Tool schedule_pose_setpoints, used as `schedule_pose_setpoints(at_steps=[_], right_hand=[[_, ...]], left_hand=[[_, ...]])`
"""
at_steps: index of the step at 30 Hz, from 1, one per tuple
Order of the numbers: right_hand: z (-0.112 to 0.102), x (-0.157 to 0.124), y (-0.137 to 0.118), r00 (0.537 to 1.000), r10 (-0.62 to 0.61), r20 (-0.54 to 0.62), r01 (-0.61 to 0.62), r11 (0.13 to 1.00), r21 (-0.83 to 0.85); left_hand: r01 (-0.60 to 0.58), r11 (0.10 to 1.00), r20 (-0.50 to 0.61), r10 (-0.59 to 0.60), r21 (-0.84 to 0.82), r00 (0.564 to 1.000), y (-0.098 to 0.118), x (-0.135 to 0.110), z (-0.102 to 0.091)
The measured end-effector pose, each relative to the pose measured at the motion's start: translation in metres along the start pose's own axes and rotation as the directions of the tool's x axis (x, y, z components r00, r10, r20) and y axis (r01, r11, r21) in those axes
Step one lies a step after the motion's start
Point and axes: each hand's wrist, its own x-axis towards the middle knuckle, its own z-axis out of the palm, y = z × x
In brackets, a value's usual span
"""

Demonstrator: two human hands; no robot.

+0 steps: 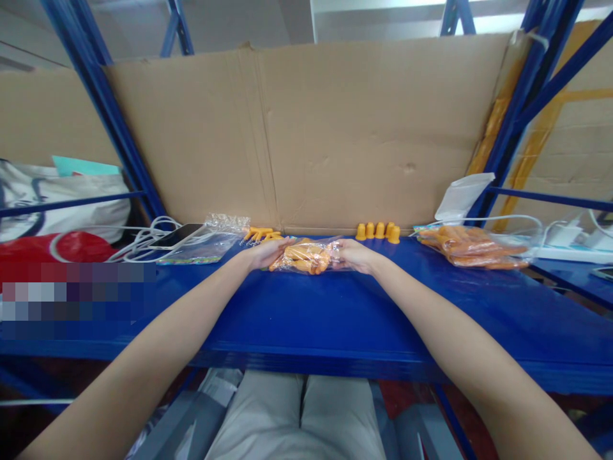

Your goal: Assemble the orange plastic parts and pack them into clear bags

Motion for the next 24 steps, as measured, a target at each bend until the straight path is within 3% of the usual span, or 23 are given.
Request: schedule_pose_setpoints(at_steps=[8,16,20,24], right_hand=[[0.007,-0.004,-0.005,0.997,0.027,-0.072,-0.030,0.999,-0.031],[0.008,-0.007,-0.006,0.999,-0.020,-0.028,0.015,0.983,-0.183],[0.000,-0.011,-0.012,1.000,-0.001,0.020,0.005,0.979,-0.204],[-0.016,-0.014,-0.023,1.000,0.013,-0.006,-0.014,0.994,-0.112]], left_hand=[[0.127,0.971,0.016,-0.126,-0.202,0.992,0.003,-0.002,0.007],[0.078,0.974,-0.073,-0.096,-0.215,0.993,-0.008,0.009,-0.004],[0.083,0.971,-0.081,-0.104,-0.226,0.991,-0.011,0.013,-0.007],[0.109,0.960,-0.069,-0.131,-0.256,0.989,-0.010,0.012,-0.005]])
